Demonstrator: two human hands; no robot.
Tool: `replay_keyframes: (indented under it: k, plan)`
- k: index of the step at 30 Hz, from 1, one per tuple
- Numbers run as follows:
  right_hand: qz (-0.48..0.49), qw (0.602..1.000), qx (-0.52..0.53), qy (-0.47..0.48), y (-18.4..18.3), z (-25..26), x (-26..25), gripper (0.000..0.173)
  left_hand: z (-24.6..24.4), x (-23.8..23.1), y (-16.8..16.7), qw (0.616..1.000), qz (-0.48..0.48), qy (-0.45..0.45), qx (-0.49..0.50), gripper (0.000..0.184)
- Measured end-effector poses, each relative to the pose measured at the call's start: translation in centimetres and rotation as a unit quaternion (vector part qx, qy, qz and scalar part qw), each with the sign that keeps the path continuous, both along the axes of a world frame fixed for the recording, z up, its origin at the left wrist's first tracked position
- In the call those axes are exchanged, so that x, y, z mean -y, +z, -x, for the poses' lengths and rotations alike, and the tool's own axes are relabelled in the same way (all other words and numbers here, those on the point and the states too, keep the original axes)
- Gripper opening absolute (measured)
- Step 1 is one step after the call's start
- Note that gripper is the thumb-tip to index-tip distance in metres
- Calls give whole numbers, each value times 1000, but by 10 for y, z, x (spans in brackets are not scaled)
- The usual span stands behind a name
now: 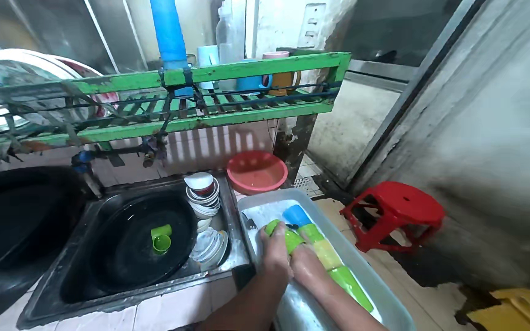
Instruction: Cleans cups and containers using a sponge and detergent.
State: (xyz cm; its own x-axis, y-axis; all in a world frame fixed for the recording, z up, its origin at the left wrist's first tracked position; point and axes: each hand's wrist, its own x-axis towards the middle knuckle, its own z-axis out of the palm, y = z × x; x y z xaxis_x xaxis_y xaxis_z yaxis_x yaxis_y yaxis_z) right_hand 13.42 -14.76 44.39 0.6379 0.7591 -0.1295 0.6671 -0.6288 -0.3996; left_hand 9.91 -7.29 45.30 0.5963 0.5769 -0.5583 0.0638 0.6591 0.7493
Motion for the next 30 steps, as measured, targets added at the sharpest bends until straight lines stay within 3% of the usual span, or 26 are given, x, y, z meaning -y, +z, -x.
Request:
replay_keyframes:
  k: [2,4,6,9,11,13,15,18,21,24,27,30]
  plan:
    - [-44,975,-204,-80,16,1,2,34,-1,-6,-12,1000,-10,0,14,56]
    - [-123,925,-338,-120,26,4,14,37,-3,-21,-17,999,-21,13,46,50]
    - [-155,904,-377,-127,33,4,29,49,-3,-41,-15,998,-43,-1,53,66]
    - [-224,922,-288,-128,40,3,51,56,2,-54,-8,980,-172,-92,24,91]
    - [-284,938,-170,-104,33,-1,54,63,8,-38,0,928,-316,-197,-10,86]
    - [-257,959,-85,-81,29,-9,45,63,16,-6,4,827,-479,-290,-52,71]
    - [-210,963,-116,-127,31,-23,36,48,24,15,9,751,-557,-344,-89,75]
    - [-231,946,-153,-169,28,-26,28,41,24,11,20,700,-593,-370,-145,80]
    - [-242,965,-69,-74,29,0,26,45,23,-22,18,727,-590,-312,-162,64]
    - [-177,982,-67,17,34,18,42,42,43,-78,13,752,-610,-202,-146,67]
    - [-33,992,-110,45,24,22,58,39,88,-155,7,699,-676,-108,-207,52]
    - [48,987,-147,38,10,23,67,42,141,-217,-14,682,-646,-96,-330,40]
